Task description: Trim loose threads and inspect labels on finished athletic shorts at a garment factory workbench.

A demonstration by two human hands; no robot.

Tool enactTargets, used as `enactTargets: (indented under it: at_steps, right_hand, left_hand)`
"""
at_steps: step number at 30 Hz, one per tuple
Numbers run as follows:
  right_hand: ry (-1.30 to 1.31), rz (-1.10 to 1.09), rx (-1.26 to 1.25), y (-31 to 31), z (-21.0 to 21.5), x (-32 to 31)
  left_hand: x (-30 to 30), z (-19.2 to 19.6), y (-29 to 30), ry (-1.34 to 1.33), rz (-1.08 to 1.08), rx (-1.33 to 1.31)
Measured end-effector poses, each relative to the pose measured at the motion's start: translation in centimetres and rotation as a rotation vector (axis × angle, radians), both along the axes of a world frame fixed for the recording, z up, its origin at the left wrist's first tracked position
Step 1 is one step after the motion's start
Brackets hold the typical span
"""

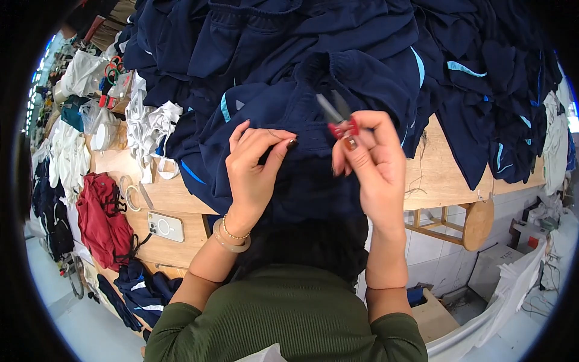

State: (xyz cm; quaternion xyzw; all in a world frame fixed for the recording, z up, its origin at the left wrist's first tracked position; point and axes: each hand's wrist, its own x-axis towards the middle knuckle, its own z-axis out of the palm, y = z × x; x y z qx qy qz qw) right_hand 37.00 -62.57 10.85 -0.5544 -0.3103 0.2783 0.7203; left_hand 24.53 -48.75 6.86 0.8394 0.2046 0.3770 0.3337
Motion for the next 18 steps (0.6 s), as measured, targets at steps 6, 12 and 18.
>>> enactTargets:
  at_steps: [6, 12, 18]
  right_hand:
    - [-0.136, -0.138, -0.197, 0.3, -0.8, 0.2]
    - [-0.430, -0.109, -0.358, 0.2, -1.1, 0.7]
    - [-0.744, -0.174, -0.376, 0.4, -0.3, 0.8]
  left_hand:
    - [-0.2, -0.2, 0.2, -0.047, 0.010, -0.110]
    - [-0.1, 0.3, 0.4, -0.045, 0.013, -0.218]
    - [0.0, 0.3, 0.8, -0.070, 0.031, -0.238]
